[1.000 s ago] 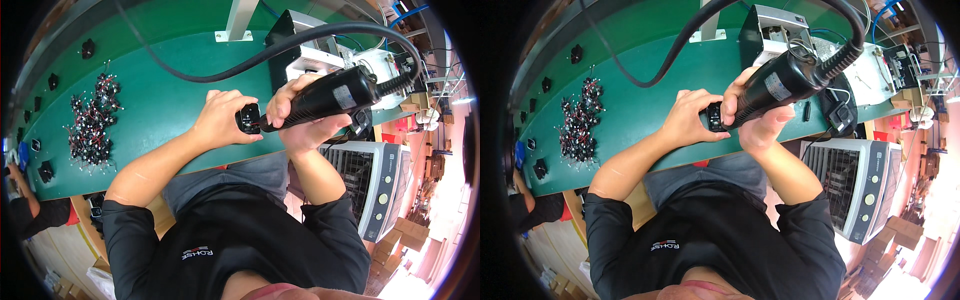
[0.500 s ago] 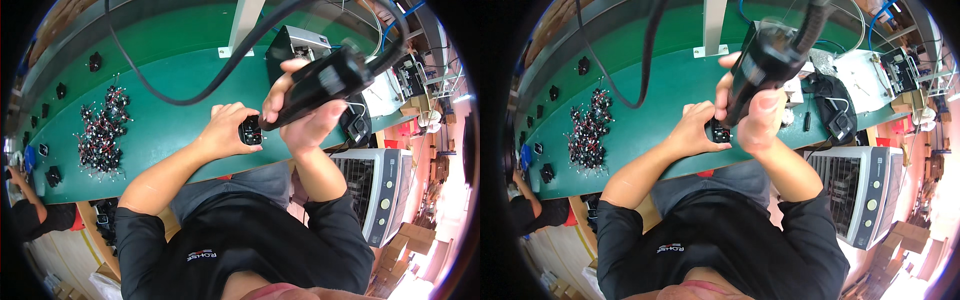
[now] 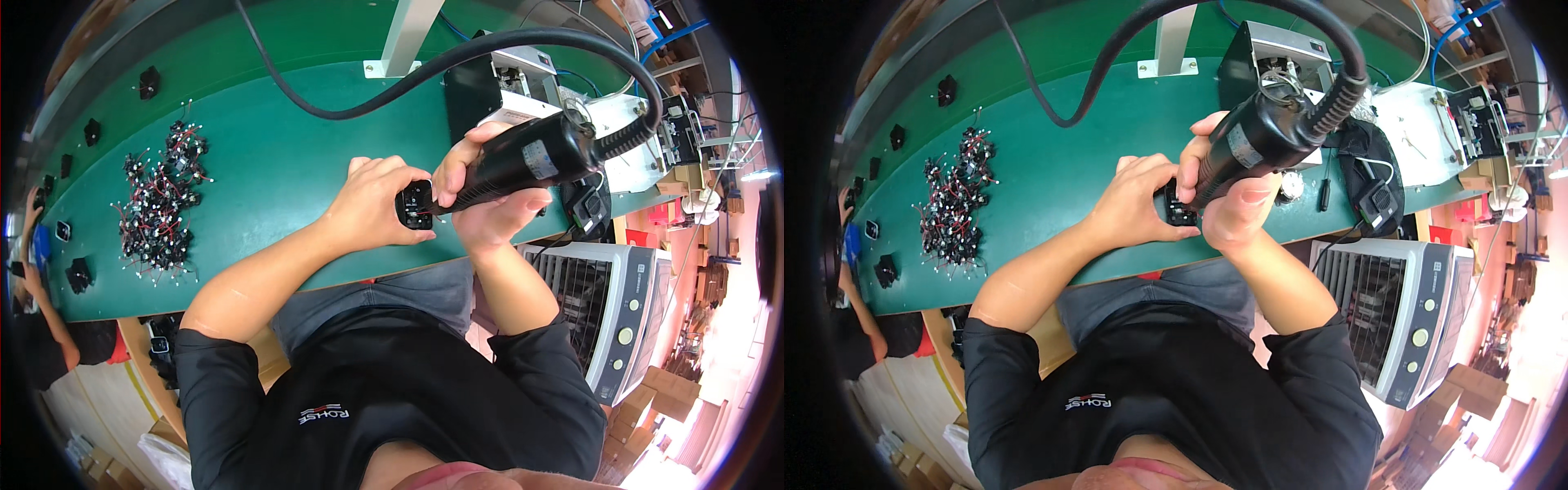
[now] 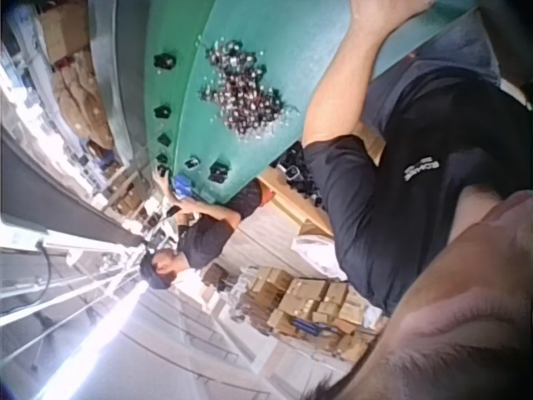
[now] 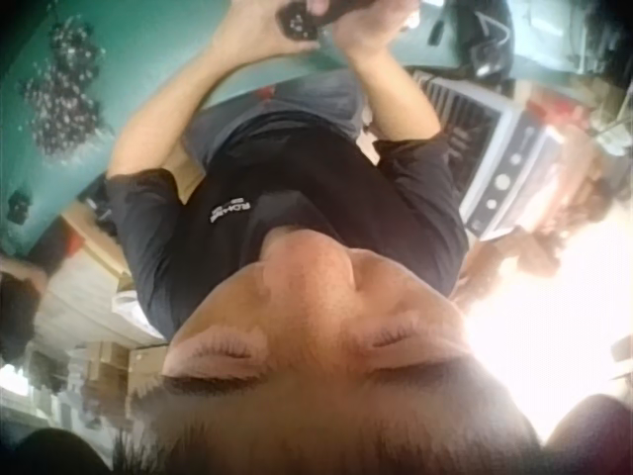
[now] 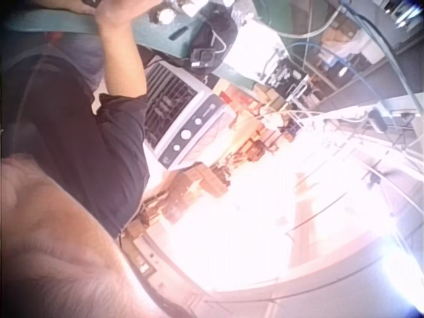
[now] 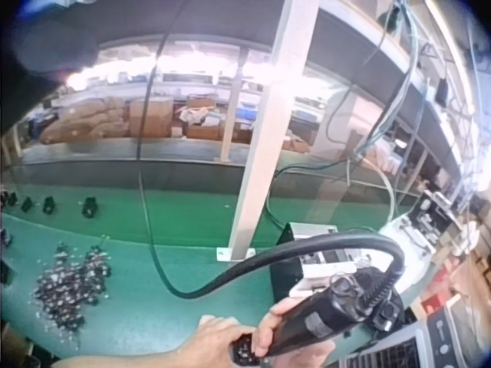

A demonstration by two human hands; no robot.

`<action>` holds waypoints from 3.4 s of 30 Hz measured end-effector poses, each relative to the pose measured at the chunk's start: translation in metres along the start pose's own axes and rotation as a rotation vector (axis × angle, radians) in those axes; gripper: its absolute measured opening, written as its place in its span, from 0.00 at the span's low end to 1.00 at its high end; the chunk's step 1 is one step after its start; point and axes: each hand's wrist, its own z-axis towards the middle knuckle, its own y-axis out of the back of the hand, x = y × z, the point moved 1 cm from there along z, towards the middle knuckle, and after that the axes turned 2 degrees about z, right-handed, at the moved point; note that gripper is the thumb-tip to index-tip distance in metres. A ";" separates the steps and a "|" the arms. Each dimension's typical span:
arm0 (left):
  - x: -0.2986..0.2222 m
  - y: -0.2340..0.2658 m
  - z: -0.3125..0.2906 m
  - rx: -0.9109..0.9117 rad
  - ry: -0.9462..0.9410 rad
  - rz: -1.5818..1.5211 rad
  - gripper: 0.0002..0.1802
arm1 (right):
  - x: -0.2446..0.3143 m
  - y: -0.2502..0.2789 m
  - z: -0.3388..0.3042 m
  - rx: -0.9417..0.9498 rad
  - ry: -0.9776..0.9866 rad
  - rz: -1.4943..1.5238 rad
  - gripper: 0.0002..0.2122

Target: The person assembles small electronic fans by securing fan components into a plastic housing with screws, using an electric screwdriver.

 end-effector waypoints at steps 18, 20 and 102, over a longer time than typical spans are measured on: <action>0.131 0.162 0.036 -0.353 0.538 0.503 0.43 | 0.060 -0.094 0.100 0.191 0.065 -0.022 0.34; 0.170 0.179 0.041 -0.373 0.514 0.526 0.46 | 0.059 -0.099 0.100 0.222 0.064 -0.025 0.34; 0.020 0.066 -0.093 -0.081 0.576 -1.297 0.30 | -0.031 -0.086 0.098 0.373 -0.446 -0.138 0.28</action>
